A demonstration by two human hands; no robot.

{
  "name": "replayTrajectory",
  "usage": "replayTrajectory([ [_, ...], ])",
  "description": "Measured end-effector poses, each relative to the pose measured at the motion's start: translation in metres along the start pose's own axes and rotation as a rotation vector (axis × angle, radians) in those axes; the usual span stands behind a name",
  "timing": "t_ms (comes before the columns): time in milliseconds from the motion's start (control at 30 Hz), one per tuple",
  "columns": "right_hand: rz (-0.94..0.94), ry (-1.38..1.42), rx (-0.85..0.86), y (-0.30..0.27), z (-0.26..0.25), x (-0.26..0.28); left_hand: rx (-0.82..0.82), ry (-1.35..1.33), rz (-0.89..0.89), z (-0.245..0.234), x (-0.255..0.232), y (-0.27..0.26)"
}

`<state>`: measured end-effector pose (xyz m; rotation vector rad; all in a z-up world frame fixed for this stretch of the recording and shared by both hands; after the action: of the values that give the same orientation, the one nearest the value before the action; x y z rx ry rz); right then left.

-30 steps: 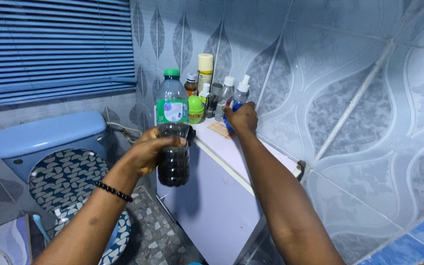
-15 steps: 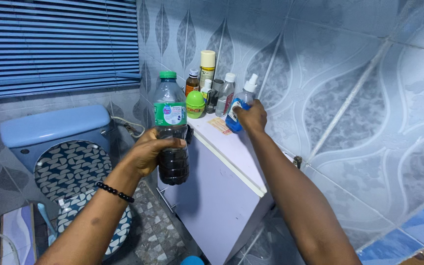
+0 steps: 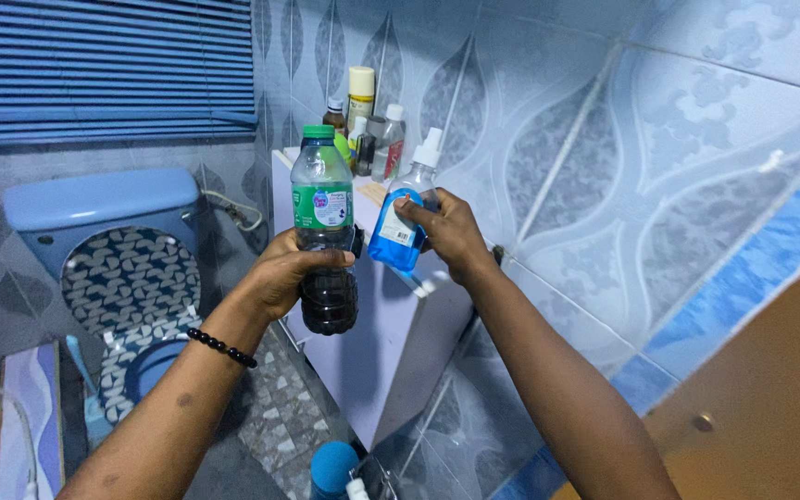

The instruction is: The person picks up and replaces various bottles and containers on a bathroom cabinet and a lower shelf, including mouthwash, lotion, and spray bottles.

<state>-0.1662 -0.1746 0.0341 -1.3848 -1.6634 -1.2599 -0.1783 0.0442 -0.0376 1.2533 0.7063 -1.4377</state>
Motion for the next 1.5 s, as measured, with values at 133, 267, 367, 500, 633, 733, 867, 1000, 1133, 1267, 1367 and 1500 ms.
replayTrajectory([
  [133, -0.065, 0.065, 0.091, -0.044, -0.008, 0.002, 0.041, -0.008, -0.003, 0.029, -0.001, -0.035],
  [267, -0.051, 0.033, 0.12, -0.087, -0.017, -0.005, 0.035, 0.037, 0.001, 0.046, 0.001, -0.072],
  [367, -0.013, -0.044, 0.134, -0.114, -0.025, -0.015, -0.039, 0.099, -0.058, 0.05, 0.014, -0.101],
  [500, -0.024, -0.011, 0.223, -0.144, -0.023, -0.033, -0.012, 0.07, -0.104, 0.054, 0.035, -0.13],
  [633, 0.025, -0.037, 0.352, -0.171, -0.003, -0.057, -0.044, 0.042, -0.148, 0.044, 0.065, -0.153],
  [733, 0.07, -0.094, 0.425, -0.183, 0.013, -0.076, -0.047, 0.09, -0.165, 0.034, 0.09, -0.167],
  [867, 0.171, -0.185, 0.46, -0.196, 0.046, -0.118, -0.126, 0.174, -0.244, 0.004, 0.131, -0.188],
  [1000, 0.065, -0.072, 0.513, -0.206, 0.093, -0.169, -0.207, 0.173, -0.288, -0.037, 0.181, -0.215],
  [1133, 0.219, -0.023, 0.532, -0.23, 0.141, -0.238, -0.272, 0.25, -0.343, -0.081, 0.245, -0.25],
  [1267, 0.407, -0.045, 0.524, -0.263, 0.188, -0.301, -0.346, 0.352, -0.346, -0.118, 0.294, -0.292],
  [1367, 0.483, -0.008, 0.483, -0.288, 0.219, -0.343, -0.436, 0.409, -0.414, -0.143, 0.32, -0.323],
  [1500, 0.56, 0.012, 0.509, -0.326, 0.256, -0.406, -0.467, 0.466, -0.368, -0.166, 0.351, -0.353],
])
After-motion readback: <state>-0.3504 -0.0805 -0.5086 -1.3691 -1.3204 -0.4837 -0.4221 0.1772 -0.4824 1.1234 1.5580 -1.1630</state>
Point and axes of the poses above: each hand's wrist, its own y-axis towards the middle knuckle, its own z-axis out of the palm, x = y × z, the point moved 7 cm from there along y, towards the middle knuckle, and after that the axes turned 2 degrees about -y, right-handed, at the moved point
